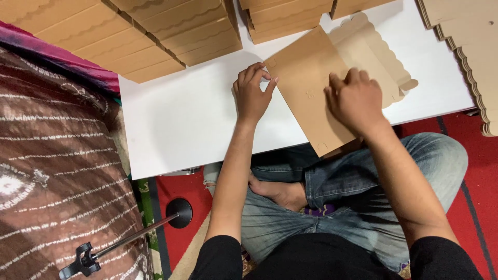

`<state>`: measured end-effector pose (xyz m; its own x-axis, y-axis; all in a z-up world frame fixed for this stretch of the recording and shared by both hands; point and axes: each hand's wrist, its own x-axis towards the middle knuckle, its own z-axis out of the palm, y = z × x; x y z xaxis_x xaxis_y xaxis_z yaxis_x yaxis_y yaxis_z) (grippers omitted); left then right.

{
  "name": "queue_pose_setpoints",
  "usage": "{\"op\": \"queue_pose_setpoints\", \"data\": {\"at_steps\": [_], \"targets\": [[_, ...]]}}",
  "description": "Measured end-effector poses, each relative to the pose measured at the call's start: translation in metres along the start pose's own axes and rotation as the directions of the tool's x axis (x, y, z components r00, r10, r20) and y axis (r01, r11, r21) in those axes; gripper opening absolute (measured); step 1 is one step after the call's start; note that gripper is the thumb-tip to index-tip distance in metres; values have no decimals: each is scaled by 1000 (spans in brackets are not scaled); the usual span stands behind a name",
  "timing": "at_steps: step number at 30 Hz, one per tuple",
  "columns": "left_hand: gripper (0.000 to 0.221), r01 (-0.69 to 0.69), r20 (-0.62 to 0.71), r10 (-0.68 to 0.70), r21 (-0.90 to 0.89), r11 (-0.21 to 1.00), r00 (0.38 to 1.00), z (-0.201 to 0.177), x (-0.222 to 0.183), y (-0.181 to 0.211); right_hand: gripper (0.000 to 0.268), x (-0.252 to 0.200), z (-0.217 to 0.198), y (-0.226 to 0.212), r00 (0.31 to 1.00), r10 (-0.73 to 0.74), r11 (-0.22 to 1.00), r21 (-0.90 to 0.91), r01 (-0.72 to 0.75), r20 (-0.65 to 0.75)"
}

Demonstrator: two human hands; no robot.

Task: Assembling a cardboard box by folding a flat pre-scored sheet into its final shape.

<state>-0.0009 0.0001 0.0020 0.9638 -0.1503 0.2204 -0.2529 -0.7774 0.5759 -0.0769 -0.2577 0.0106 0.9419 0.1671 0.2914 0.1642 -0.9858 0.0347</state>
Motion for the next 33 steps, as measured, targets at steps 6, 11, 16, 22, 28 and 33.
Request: {"op": "queue_pose_setpoints", "data": {"at_steps": [6, 11, 16, 22, 28, 33], "targets": [[16, -9, 5, 9, 6, 1000, 1000, 1, 1, -2, 47, 22, 10, 14, 991, 73, 992, 92, -83, 109], [11, -31, -7, 31, 16, 999, 999, 3, 0, -5, 52, 18, 10, 3, 988, 94, 993, 58, -102, 119], [10, -154, -20, 155, 39, 987, 988, 2, -7, 0, 62, 11, -3, -17, 934, 180, 967, 119, -225, 307], [15, -443, 118, 428, 186, 877, 896, 17, -10, 2, 64, 14, 8, -37, 929, 144, 965, 160, -208, 340], [8, -596, 185, 572, 121, 794, 799, 41, 37, 7, 66, 19, 7, -70, 924, 100, 958, 216, -190, 368], [18, -601, 250, 587, -25, 799, 770, 40, 77, 14, 62, 19, -9, -74, 935, 87, 957, 232, -175, 345]]}}
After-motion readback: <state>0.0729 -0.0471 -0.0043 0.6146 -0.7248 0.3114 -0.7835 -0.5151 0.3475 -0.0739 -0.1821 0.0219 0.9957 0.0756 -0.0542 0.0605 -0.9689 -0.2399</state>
